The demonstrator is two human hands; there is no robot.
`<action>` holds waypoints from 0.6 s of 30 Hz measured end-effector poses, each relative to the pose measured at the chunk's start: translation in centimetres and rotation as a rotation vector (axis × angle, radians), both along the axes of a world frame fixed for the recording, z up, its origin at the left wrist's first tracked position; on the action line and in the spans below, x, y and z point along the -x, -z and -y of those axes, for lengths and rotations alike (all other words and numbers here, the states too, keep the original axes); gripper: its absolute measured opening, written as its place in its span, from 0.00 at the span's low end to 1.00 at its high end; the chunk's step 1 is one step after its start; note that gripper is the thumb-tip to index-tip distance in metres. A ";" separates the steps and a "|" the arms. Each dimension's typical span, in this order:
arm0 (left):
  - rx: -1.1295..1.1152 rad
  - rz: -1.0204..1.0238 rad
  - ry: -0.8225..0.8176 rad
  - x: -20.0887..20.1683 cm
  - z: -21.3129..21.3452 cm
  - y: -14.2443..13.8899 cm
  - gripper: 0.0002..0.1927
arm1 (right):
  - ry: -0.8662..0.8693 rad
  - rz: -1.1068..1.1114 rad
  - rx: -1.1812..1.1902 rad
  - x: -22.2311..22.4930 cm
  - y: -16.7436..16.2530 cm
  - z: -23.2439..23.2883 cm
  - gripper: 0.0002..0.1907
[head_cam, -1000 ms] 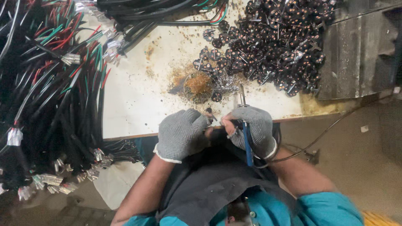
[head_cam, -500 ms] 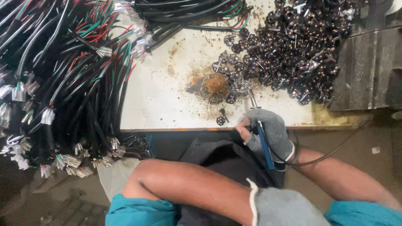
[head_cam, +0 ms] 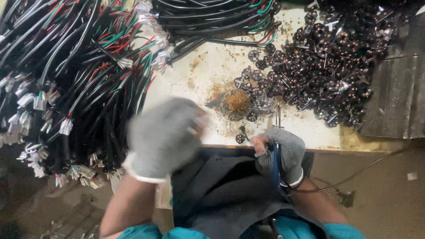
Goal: The person solders wires to electrical plug connectors at a workbench. They hold a wire in one hand and a soldering iron in the other, solder the wire ends onto connector terminals, and place finished connectors onto a large pile on the table, repeating the process.
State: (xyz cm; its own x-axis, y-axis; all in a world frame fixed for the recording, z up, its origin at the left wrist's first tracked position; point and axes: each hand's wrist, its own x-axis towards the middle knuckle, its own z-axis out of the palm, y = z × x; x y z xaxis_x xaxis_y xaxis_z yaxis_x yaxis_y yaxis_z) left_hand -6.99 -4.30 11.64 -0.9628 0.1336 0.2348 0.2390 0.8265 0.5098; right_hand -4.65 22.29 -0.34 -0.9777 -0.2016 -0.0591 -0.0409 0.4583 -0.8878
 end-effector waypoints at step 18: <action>1.088 -0.097 -0.256 4.5 14.6 -0.2 0.10 | -0.027 -0.179 -0.322 1.2 -2.2 1.9 0.17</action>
State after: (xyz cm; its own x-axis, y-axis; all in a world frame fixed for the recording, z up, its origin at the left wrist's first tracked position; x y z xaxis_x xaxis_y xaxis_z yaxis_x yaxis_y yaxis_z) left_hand -11.47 -18.87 11.88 -0.9753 0.1136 0.1892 -0.0028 0.8508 -0.5255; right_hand -5.82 20.36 1.83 -0.9728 -0.2265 0.0480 -0.1985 0.7097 -0.6760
